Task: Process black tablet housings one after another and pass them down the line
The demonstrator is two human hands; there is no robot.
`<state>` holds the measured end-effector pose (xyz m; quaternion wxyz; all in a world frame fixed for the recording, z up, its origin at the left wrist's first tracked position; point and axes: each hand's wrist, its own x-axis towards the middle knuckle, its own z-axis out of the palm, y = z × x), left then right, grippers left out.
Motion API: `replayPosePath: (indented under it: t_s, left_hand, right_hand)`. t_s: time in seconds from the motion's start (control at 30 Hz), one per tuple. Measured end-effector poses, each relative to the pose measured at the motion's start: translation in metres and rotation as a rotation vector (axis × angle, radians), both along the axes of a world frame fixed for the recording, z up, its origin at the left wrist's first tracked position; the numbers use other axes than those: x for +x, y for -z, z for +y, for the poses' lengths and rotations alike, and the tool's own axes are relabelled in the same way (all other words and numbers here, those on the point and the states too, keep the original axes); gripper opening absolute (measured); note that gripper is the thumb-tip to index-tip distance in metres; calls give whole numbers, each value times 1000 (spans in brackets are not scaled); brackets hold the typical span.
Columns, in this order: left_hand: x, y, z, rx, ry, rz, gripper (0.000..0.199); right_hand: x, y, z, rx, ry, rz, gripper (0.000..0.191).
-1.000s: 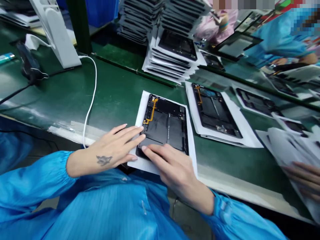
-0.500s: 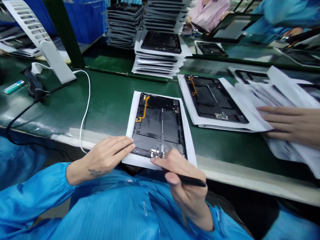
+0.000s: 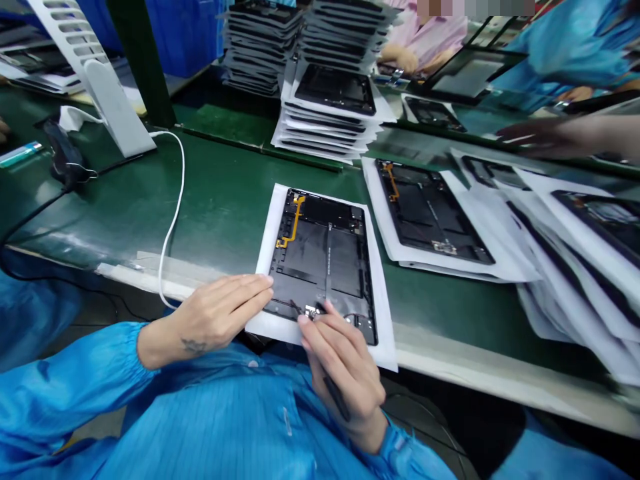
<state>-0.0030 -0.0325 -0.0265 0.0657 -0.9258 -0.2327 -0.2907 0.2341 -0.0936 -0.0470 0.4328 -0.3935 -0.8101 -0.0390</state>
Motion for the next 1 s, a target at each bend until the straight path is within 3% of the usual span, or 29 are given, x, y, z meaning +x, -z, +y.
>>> replayPosePath:
  t_s: [0.23, 0.5, 0.87, 1.0]
  left_hand:
    - [3, -7, -1, 7, 6, 64, 33]
    - [16, -13, -10, 139, -79, 244, 38]
    - [16, -12, -11, 161, -84, 244, 37]
    - [6, -5, -5, 141, 8, 103, 30]
  right_hand:
    - [18, -5, -16, -85, 70, 129, 52]
    - [-7, -39, 24, -473, -77, 370, 22]
    - [-10, -46, 34, -474, -163, 225, 19]
    - [-13, -50, 36, -441, -239, 176, 20]
